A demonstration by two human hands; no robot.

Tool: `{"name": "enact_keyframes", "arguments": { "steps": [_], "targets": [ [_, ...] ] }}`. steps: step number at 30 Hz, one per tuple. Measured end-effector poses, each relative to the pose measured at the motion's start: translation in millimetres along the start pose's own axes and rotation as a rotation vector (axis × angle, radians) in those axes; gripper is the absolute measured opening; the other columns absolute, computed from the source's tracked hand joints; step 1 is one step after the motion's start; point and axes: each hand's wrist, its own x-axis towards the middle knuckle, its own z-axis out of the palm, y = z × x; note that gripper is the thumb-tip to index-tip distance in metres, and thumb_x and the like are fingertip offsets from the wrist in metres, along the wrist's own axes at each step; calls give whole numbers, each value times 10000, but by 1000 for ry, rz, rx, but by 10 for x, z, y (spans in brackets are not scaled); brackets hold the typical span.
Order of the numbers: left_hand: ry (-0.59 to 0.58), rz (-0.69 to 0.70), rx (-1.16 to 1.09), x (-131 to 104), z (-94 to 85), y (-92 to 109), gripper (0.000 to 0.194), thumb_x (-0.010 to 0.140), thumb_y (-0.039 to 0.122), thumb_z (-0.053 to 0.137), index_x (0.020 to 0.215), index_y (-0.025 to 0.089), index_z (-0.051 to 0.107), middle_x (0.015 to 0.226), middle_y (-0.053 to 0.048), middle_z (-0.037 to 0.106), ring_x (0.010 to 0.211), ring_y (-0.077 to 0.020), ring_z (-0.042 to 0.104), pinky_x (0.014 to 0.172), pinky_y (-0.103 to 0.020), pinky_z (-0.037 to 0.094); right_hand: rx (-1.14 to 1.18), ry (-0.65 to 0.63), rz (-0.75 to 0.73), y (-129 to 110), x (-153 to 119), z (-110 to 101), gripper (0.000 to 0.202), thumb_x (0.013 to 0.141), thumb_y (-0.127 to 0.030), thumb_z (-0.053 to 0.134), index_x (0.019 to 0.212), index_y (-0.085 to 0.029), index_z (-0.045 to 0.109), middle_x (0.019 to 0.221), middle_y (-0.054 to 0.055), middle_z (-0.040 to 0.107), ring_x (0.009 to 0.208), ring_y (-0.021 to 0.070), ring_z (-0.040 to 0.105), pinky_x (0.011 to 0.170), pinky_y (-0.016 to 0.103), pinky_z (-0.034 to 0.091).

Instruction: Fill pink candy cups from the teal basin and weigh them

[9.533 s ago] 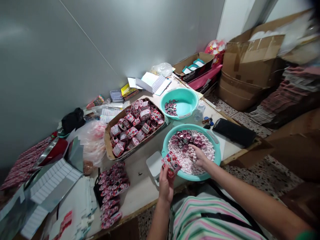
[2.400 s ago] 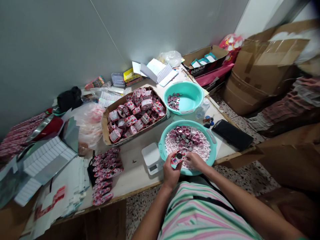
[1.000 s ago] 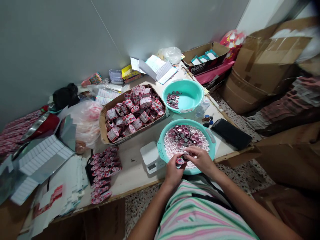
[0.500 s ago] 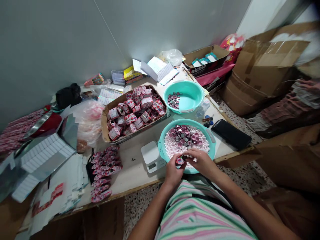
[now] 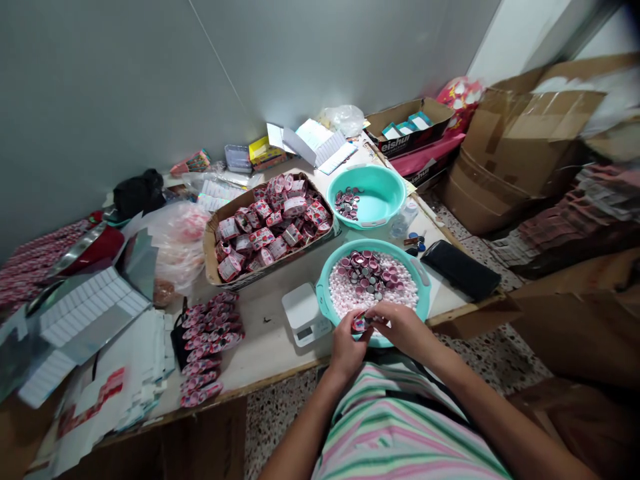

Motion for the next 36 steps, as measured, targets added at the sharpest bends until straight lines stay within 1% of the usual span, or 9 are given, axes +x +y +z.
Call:
{"name": "enact_keyframes", "arguments": {
  "steps": [6, 12, 18, 21, 25, 27, 30, 33, 36],
  "targets": [
    [-2, -8, -40, 11, 38, -14, 330, 766, 198, 644, 1091, 193, 586, 1060, -57, 654, 956, -202, 615, 862, -331, 481, -15, 21, 25, -5, -18, -27, 244, 779, -75, 507, 945, -211, 624, 906, 42, 634, 836, 180, 578, 723, 273, 432],
    [-38, -12, -61, 4, 61, 7, 333, 770, 217, 645, 1096, 197, 581, 1061, -42, 651, 958, -187, 610, 863, -301, 477, -25, 32, 11, 16, -53, -45, 206, 781, -67, 511, 903, -202, 607, 861, 37, 613, 821, 183, 561, 719, 285, 433],
    [-55, -1, -58, -32, 81, 9, 334, 781, 237, 639, 1106, 196, 574, 1056, -40, 653, 943, -180, 612, 854, -292, 483, -7, 29, 3, 18, -95, -45, 260, 764, -27, 503, 929, -201, 604, 882, 40, 594, 805, 174, 554, 708, 285, 444],
    [-55, 10, -61, -54, 95, -1, 332, 789, 250, 637, 1111, 199, 573, 1051, -41, 654, 930, -179, 615, 846, -293, 489, -6, 37, -18, -7, -108, -47, 200, 786, -63, 530, 911, -199, 606, 904, 43, 591, 805, 171, 560, 696, 280, 452],
    [-28, 33, -62, -88, 69, -27, 354, 796, 281, 641, 1130, 191, 565, 1056, -60, 645, 947, -192, 615, 846, -314, 501, -40, 116, -34, -91, -120, -102, 96, 848, -195, 549, 913, -206, 618, 910, 48, 601, 832, 182, 574, 717, 293, 463],
    [65, 74, -21, -100, 1, -73, 354, 791, 297, 653, 1124, 203, 576, 1118, -75, 608, 1042, -212, 583, 897, -340, 487, -67, 169, -26, -125, -130, -151, 111, 871, -258, 537, 920, -212, 625, 916, 52, 612, 844, 189, 582, 738, 305, 467],
    [393, 112, 119, -90, -217, -237, 353, 761, 342, 687, 1084, 222, 612, 1205, -93, 508, 1141, -238, 513, 962, -370, 450, -88, 232, -5, -124, -147, -219, 154, 890, -316, 514, 912, -216, 629, 937, 55, 621, 852, 194, 588, 755, 313, 471],
    [706, 67, 177, -35, -558, -527, 396, 738, 399, 695, 1074, 204, 614, 1091, -80, 524, 1018, -216, 565, 920, -361, 471, -85, 256, 23, -69, -163, -240, 175, 900, -334, 497, 911, -220, 630, 953, 54, 623, 849, 188, 588, 721, 298, 476],
    [836, -76, 233, 45, -912, -875, 458, 693, 436, 707, 1050, 166, 609, 1020, -72, 576, 938, -213, 599, 875, -355, 490, -88, 245, 36, -8, -171, -206, 187, 904, -346, 488, 915, -222, 628, 959, 53, 624, 834, 181, 588, 683, 285, 475]
  ]
}}
